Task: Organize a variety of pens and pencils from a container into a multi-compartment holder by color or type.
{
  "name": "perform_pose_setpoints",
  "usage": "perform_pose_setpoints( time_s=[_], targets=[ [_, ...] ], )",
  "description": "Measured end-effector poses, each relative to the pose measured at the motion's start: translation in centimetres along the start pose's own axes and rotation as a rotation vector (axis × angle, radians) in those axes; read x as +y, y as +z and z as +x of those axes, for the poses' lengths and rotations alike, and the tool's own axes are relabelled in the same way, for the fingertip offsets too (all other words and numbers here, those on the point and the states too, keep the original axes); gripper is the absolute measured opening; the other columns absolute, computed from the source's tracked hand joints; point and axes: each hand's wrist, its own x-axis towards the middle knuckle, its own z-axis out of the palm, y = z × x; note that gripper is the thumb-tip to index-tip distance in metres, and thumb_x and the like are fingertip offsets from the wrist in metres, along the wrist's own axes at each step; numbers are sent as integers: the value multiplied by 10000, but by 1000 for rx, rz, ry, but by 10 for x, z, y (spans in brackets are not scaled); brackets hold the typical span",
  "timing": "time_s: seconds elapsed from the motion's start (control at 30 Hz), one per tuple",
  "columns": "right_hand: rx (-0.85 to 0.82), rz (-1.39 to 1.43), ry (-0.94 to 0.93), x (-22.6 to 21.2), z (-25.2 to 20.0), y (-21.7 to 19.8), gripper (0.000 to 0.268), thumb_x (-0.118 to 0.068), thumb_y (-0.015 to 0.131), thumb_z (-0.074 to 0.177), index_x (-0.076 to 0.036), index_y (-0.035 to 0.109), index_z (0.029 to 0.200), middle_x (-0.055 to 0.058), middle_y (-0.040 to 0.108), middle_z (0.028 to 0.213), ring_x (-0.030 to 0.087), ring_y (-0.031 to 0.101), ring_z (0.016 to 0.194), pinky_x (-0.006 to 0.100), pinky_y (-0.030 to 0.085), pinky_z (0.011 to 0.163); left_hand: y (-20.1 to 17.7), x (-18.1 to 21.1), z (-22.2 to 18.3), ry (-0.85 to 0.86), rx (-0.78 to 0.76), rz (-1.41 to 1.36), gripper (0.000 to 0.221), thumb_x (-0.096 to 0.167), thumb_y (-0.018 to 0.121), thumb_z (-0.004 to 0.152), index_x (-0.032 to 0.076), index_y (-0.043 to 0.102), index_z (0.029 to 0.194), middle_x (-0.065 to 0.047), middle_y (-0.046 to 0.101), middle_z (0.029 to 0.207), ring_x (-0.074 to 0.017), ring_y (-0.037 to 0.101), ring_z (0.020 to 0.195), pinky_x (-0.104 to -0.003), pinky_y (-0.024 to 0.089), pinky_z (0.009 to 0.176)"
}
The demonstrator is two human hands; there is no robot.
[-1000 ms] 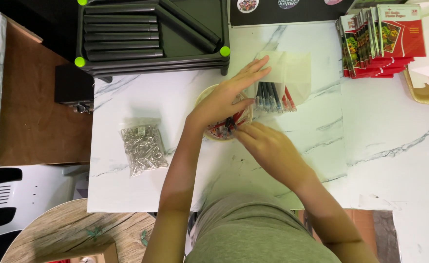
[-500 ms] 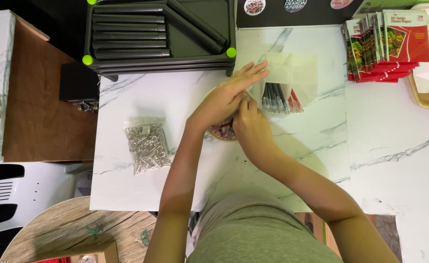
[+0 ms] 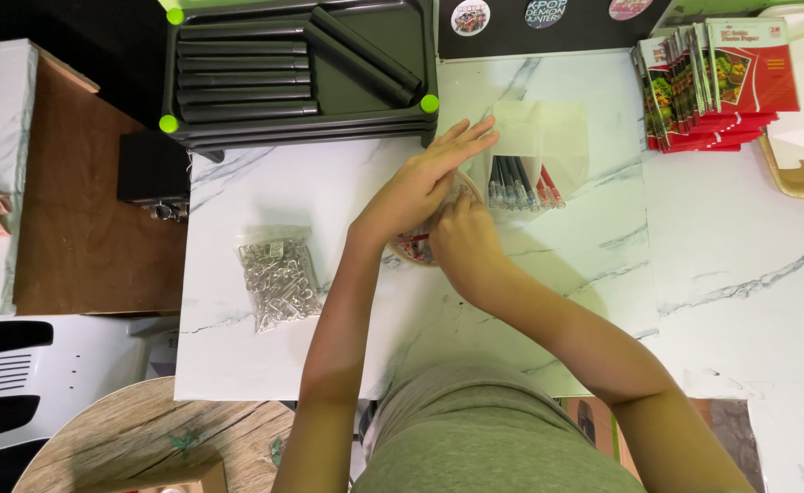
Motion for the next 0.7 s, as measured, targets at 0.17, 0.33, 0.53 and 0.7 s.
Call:
perform_pose_setpoints(
  time_s=[0.17,0.33,0.53,0.7],
  targets=[
    [74,164,-53,-3,3,31,180,-80,768,684,-47,779,860,149,740,879,268,740,760,354,598,626,-1,3,1,-12,-11,6,774,-163,412,869,207,487,1544,-16,391,1678,-315,315,1593,-418,316,1295],
    [50,230,-43,-2,5,35,166,-60,762,724,-51,782,889,132,756,812,267,758,778,374,617,643,-1,1,2,-9,-17,3,786,-164,413,847,207,490,1536,-13,393,1674,-313,316,1590,-414,327,1287],
    [-87,174,-107,3,10,26,165,-124,744,760,-57,781,906,159,761,875,301,760,821,387,612,731,1,0,1,-2,4,6,742,-161,424,889,195,501,1535,-18,413,1667,-309,335,1587,-411,321,1298],
    [91,374,-136,-1,12,55,319,-25,737,705,66,739,1011,258,722,1041,321,755,841,387,618,740,1,0,2,9,5,-25,745,-168,409,878,181,503,1529,-33,415,1666,-313,328,1587,-412,315,1300]
  ],
)
